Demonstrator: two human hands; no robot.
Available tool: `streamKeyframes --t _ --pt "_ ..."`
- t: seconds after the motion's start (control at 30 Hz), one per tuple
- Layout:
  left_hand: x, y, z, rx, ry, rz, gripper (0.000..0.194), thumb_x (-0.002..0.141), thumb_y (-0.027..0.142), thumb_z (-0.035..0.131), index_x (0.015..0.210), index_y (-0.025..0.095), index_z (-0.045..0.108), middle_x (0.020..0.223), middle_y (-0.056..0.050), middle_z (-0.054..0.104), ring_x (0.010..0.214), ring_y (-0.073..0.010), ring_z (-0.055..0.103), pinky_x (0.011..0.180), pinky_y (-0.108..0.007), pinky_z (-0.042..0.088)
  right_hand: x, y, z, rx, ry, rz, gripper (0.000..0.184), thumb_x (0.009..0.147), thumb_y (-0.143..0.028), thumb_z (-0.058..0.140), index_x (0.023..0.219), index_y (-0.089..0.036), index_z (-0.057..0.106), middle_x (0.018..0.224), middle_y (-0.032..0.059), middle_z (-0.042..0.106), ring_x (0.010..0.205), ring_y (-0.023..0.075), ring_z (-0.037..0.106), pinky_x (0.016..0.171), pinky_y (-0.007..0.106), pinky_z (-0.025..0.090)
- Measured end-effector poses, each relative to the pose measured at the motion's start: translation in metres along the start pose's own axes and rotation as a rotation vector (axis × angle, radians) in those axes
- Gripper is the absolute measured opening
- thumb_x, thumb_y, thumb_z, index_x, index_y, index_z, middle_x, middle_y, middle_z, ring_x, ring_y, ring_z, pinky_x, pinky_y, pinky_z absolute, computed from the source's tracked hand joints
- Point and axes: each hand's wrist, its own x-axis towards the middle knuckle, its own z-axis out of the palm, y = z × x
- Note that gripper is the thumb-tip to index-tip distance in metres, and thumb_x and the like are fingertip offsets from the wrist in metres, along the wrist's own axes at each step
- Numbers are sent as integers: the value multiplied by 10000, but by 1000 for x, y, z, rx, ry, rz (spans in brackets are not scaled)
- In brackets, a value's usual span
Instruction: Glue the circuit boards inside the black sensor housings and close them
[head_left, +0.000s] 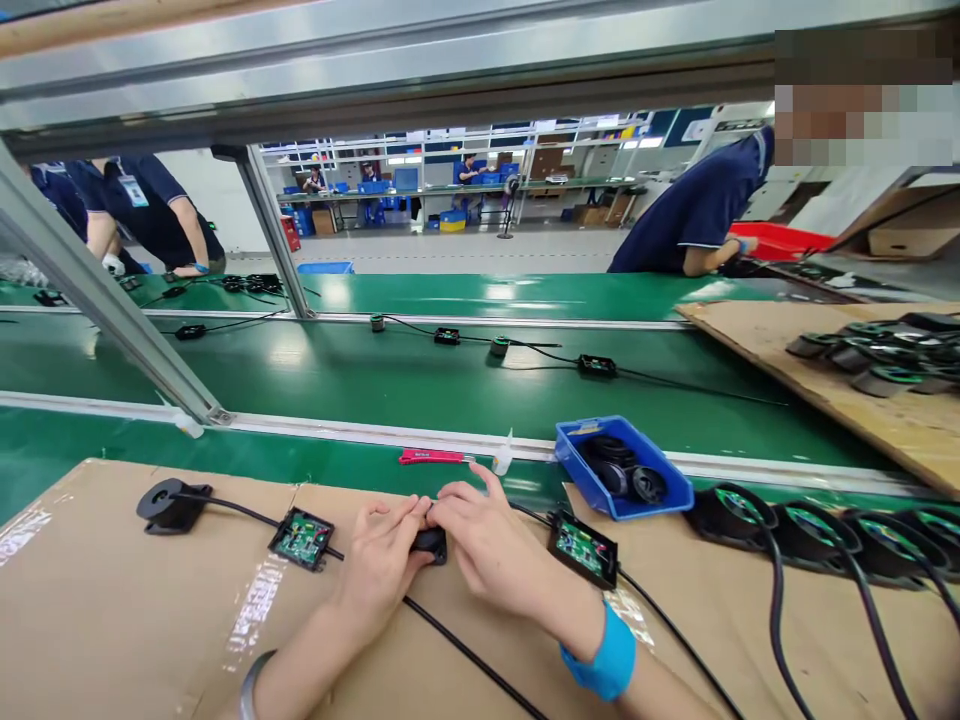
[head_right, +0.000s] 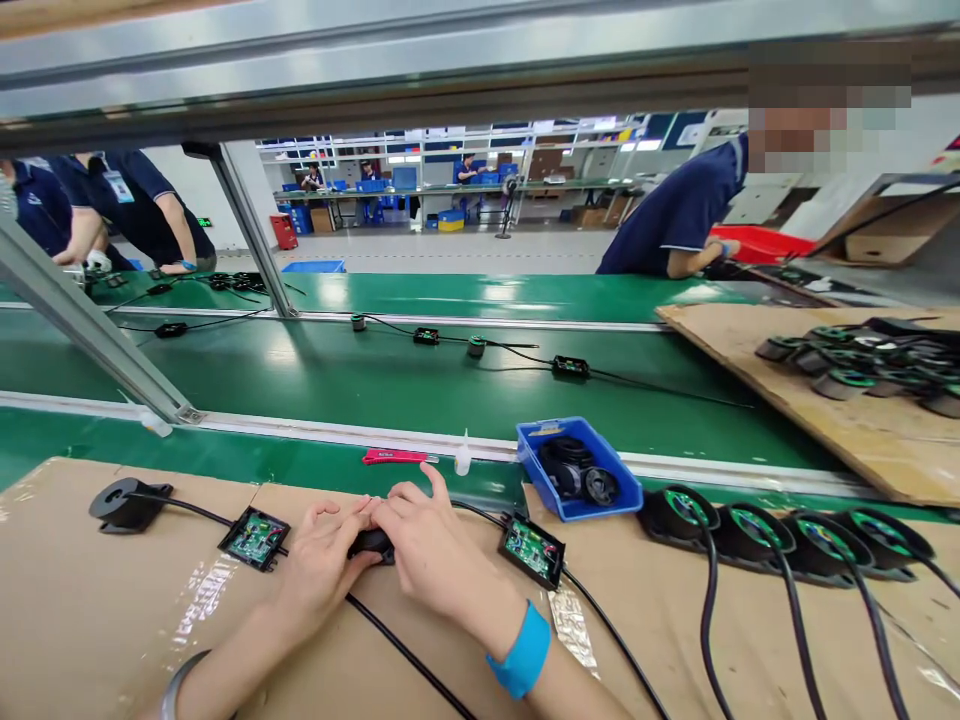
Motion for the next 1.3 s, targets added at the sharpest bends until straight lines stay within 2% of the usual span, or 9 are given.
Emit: streamKeyframes --t 0.23,0.33,0.47,0.6,0.73,0.97,1.03,1.17,1.3 --pt "-3 1 7 213 50 193 279 1016 81 389 1217 63 581 1198 -182 716 1122 -254 681 926 -403 400 5 -9 -2 -152 -99 80 340 776 -28 472 1066 -157 596 1032 85 678 1098 223 569 1191 545 154" --pt "-5 -3 9 222 47 235 303 1004 47 377 1184 106 613 1266 -184 681 1151 -282 669 932 -431 408 -8 -3 -17 -215 -112 187 346 819 -49 491 1108 -216 582 1154 46 650 1191 187 532 1163 427 265" --pt "-9 -12 15 195 71 206 245 1010 104 429 1128 162 635 1263 -152 691 1137 -275 679 917 -432 445 -69 11 -33 -397 -112 501 271 865 -40 451 1064 -152 596 1056 139 656 989 263 624 852 379 475" --pt "-9 -29 24 186 63 151 275 1027 178 396 1129 196 651 1280 -121 687 1158 -268 671 940 -436 509 -147 26 -30 -550 -142 775 229 816 -1 499 994 -88 613 910 211 675 869 327 667 687 358 471" --pt "-4 -48 30 183 81 122 323 1026 227 370 1107 166 677 1244 -132 705 1157 -256 674 890 -364 582 -185 32 -20 -578 -166 859 191 842 7 508 919 -120 627 892 157 692 817 286 697 653 318 462" --pt "4 -62 37 144 124 78 335 1006 286 385 1065 180 697 1222 -157 709 1091 -323 702 839 -466 596 -174 40 -23 -577 -110 839 162 890 -21 527 884 -153 620 855 41 672 771 169 654 691 270 459" --pt "3 -62 38 134 111 59 325 993 272 395 1070 190 699 1230 -155 705 1100 -320 699 851 -470 590 -169 54 -39 -600 -65 848 66 935 -126 561 924 -145 623 883 22 655 754 146 626 703 274 481" --pt "0 -59 37 116 53 -2 321 961 236 410 1098 194 698 1276 -147 681 1168 -311 665 907 -481 569 -162 96 -84 -739 81 934 232 966 -299 592 1135 -140 601 1133 78 615 1002 206 610 857 385 522" --pt "0 -53 34 90 -14 -78 295 920 211 471 1127 191 680 1341 -155 638 1246 -307 614 978 -505 535 -160 129 -105 -791 120 979 270 933 -353 646 1092 -136 620 1120 78 623 1015 219 612 861 404 530"
